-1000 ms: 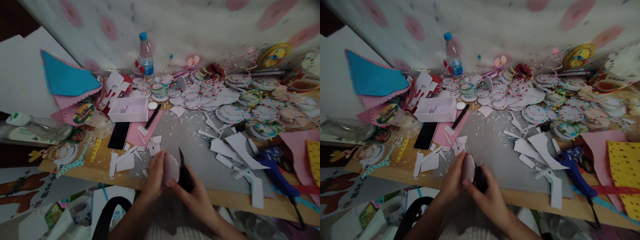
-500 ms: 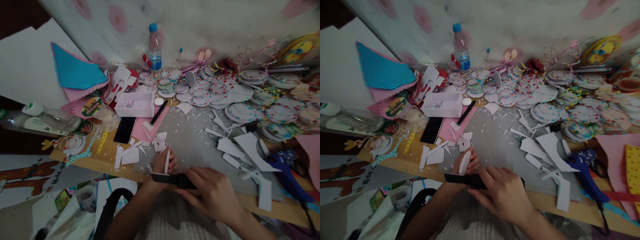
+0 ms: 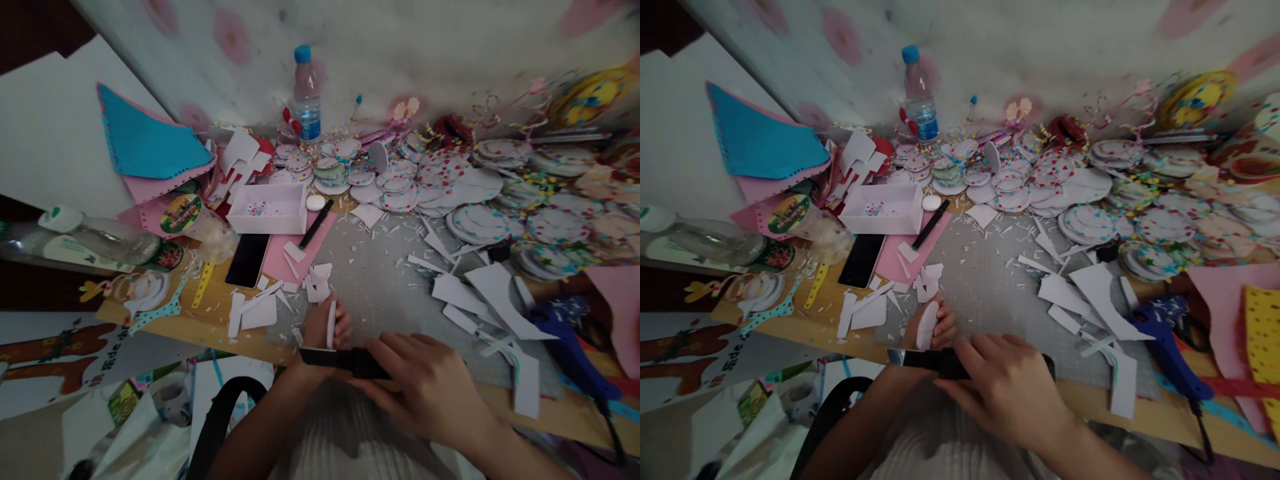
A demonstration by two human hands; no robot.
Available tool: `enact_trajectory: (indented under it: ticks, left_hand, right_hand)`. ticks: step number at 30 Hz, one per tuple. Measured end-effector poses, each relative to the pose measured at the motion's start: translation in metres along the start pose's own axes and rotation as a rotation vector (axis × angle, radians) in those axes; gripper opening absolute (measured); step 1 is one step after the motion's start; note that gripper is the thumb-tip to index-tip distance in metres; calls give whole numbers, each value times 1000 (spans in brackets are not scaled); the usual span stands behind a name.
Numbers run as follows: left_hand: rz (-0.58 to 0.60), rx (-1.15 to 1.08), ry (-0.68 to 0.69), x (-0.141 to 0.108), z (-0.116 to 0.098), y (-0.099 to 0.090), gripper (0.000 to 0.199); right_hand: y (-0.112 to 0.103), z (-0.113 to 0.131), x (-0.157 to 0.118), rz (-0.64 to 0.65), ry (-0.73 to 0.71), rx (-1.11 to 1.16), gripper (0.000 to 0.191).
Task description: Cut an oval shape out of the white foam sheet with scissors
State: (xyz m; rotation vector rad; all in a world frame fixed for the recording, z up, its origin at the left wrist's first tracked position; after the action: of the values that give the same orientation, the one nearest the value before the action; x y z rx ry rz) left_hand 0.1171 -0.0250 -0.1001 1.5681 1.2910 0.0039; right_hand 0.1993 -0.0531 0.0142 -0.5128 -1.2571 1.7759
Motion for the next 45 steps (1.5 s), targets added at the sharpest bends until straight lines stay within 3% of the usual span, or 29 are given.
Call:
enact_trajectory:
  ticks: [10,16,18,21,25,41,45]
  left_hand:
    - [-40,-98,8,2,2,-3,41]
    - [-30,-120,-46,-8,4,-11,43]
    - [-47,-121,-37,-9,4,-13,42]
    - [-85,-109,-5,-6,2,-12,41]
    - [-126,-77,31,-3,-1,-7,44]
    - [-117,-6,-21,-7,-2,-3,45]
    - [-121,5,-25,-7,-2,-5,45]
  right_hand:
    - [-7,-16,-1,-82,41,-89,38]
    - [-31,-68,-17,-286,334,-325,44]
    - [-28,-61,-15,-236,275,-251,43]
    - [-11,-29,-9,-58,117,-51,37]
    - [4,-4,-4,64,85,52,34]
    - [0,-27,-5,-21,133,-9,42]
    - [5,-31,-4,56,165,89,42]
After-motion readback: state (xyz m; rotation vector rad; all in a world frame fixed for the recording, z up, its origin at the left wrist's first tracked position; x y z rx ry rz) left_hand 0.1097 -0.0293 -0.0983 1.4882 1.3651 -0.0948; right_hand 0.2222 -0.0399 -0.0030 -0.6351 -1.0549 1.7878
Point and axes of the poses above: each hand's wrist, its own x-axis towards the middle knuckle, its own y-axis out of the palm, z = x × y, the point moved 8 cm from there along x, towards the middle knuckle, and after that the axes turned 3 degrees about y, right-handed, at the moved point
